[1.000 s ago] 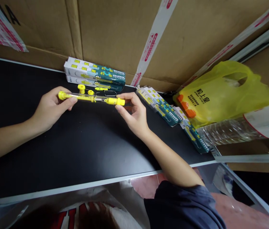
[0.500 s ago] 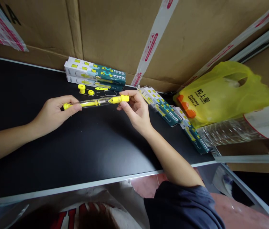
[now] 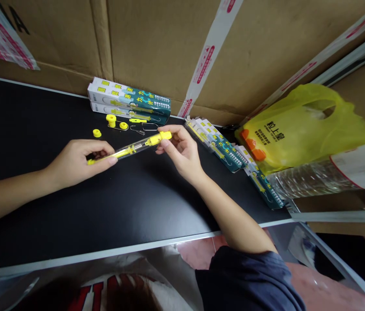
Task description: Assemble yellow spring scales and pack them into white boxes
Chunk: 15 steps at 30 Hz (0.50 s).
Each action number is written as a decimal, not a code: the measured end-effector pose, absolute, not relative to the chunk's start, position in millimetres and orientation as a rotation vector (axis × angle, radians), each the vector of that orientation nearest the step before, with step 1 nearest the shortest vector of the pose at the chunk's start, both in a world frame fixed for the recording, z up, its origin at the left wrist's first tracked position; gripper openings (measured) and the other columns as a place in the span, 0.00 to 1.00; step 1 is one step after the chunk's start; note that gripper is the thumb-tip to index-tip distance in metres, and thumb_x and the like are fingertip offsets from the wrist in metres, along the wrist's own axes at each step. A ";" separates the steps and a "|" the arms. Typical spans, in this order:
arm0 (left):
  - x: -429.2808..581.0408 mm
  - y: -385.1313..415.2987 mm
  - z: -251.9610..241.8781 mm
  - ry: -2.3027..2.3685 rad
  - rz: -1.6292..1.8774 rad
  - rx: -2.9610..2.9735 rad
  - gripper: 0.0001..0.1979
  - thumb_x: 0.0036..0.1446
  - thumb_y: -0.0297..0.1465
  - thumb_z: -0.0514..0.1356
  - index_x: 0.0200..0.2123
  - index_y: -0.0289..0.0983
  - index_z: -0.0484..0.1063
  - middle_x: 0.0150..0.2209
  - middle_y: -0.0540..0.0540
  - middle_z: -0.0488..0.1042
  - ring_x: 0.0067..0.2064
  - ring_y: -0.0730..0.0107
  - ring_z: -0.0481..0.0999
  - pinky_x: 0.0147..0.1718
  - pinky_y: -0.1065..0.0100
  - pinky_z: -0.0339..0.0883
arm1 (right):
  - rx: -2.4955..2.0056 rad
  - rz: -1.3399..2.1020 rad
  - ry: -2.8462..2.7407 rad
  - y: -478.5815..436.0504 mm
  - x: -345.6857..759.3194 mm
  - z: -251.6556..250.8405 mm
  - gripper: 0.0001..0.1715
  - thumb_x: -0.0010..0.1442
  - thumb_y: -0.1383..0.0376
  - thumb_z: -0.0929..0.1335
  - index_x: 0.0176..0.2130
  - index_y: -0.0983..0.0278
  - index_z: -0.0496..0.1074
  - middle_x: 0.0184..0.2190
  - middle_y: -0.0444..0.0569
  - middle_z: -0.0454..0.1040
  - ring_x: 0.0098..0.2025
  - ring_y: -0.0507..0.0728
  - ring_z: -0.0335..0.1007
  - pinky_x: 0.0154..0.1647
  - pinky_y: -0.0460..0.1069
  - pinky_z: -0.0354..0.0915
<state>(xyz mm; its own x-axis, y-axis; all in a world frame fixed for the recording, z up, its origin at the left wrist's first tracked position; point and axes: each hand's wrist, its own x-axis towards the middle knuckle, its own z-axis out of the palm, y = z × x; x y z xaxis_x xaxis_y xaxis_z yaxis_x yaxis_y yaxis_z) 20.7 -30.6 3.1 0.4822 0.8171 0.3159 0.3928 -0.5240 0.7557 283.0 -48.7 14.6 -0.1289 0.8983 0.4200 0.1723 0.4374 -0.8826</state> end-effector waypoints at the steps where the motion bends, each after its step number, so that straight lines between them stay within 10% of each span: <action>1: 21.5 -33.0 4.3 0.941 0.848 2.099 0.12 0.56 0.41 0.61 0.31 0.38 0.76 0.25 0.51 0.73 0.27 0.71 0.69 0.27 0.70 0.60 | -0.965 0.892 -1.581 -48.6 282.5 13.6 0.22 0.60 0.50 0.73 0.47 0.59 0.70 0.33 0.43 0.71 0.31 0.51 0.73 0.36 0.50 0.79; 6: 27.4 -44.1 12.8 0.689 0.521 1.770 0.17 0.57 0.39 0.62 0.48 0.38 0.75 0.28 0.49 0.77 0.29 0.68 0.76 0.27 0.69 0.68 | -0.971 1.135 -1.505 -48.9 279.9 9.6 0.21 0.61 0.52 0.72 0.49 0.59 0.70 0.31 0.41 0.70 0.29 0.49 0.71 0.36 0.50 0.79; 15: 36.5 -46.0 1.2 0.745 0.628 1.573 0.21 0.57 0.43 0.64 0.50 0.38 0.76 0.25 0.48 0.77 0.29 0.66 0.77 0.28 0.68 0.70 | -0.951 1.363 -1.471 -56.0 263.3 1.4 0.24 0.59 0.53 0.74 0.51 0.60 0.70 0.34 0.42 0.74 0.30 0.48 0.72 0.34 0.47 0.78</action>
<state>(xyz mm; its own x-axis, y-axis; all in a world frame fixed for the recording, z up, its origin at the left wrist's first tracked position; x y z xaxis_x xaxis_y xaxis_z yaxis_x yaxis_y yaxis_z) 36.5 -46.0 1.2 0.6459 0.7632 -0.0185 0.1106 -0.0695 0.9914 263.3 -56.0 1.4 -0.3098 0.9448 0.1062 -0.0342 0.1006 -0.9943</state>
